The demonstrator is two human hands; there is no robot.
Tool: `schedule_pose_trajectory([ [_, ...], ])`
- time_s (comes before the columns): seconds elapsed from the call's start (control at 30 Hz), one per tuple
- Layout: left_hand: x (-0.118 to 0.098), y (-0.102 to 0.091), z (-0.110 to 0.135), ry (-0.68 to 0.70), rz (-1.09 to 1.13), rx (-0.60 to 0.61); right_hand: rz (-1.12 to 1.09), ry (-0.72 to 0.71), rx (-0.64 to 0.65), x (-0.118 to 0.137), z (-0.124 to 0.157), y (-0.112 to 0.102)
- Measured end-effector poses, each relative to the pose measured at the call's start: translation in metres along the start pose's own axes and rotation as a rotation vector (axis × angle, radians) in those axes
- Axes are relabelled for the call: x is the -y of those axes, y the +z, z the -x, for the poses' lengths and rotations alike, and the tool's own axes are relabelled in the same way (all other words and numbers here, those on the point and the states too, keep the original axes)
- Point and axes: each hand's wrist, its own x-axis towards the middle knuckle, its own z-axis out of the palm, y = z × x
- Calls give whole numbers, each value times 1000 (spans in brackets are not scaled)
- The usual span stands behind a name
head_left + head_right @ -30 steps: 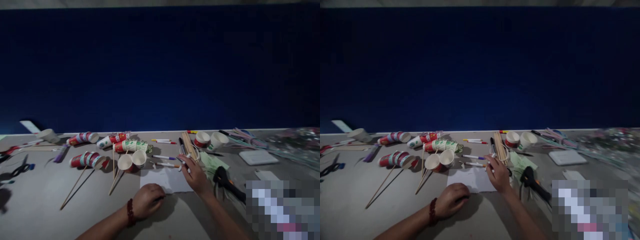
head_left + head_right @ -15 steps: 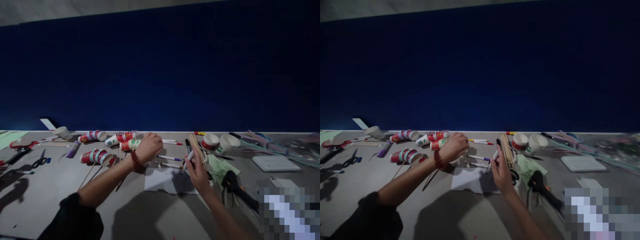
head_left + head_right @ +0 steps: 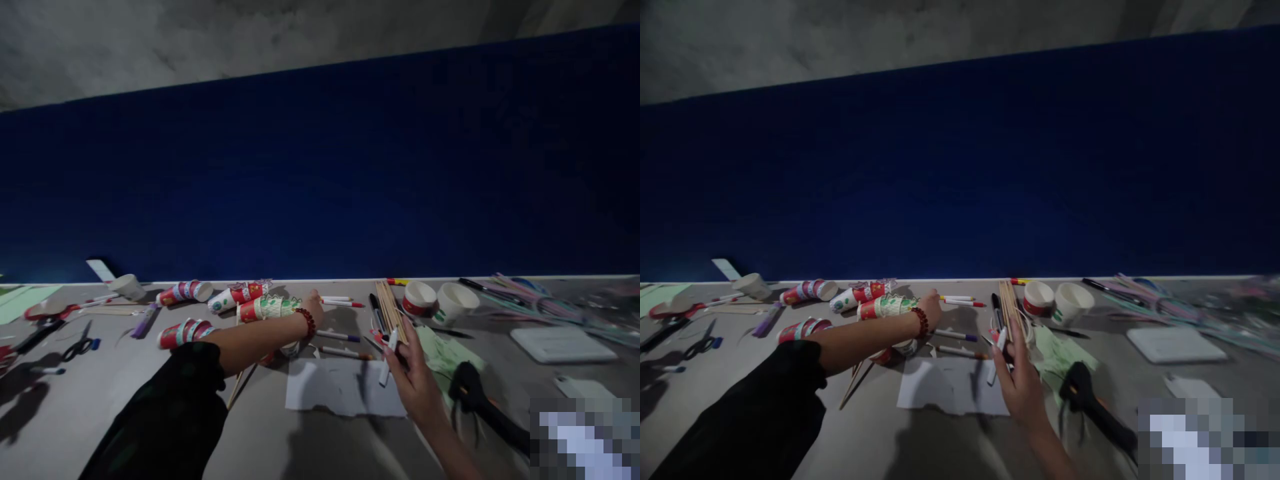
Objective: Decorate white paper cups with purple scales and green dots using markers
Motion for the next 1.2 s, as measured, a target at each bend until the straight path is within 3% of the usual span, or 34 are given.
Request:
schedule_pose_trajectory([
  [0.13,-3,-6,-3,-1,139,-80,2,32,-20,-2,0,3],
  [0.27,-12,-32,4,61,244,-126,14,39,61,2,4,2],
  [0.37,-24,-53,26,112,336,-164,-91,63,155,15,12,1],
  [0.47,-36,-59,64,137,501,-210,-277,135,227,39,25,2],
  [0.53,-42,-53,91,116,1100,-214,-354,196,269,57,35,4],
  [0.6,-44,-45,114,9,1600,-178,-405,251,302,71,43,6],
  [0.73,-41,-28,141,-284,2090,-298,-415,150,401,87,48,14],
  [0.83,-38,-21,147,-346,2171,-323,-418,129,434,95,43,21],
  [1.2,-47,-7,151,-314,2145,-305,-366,129,390,100,32,29],
])
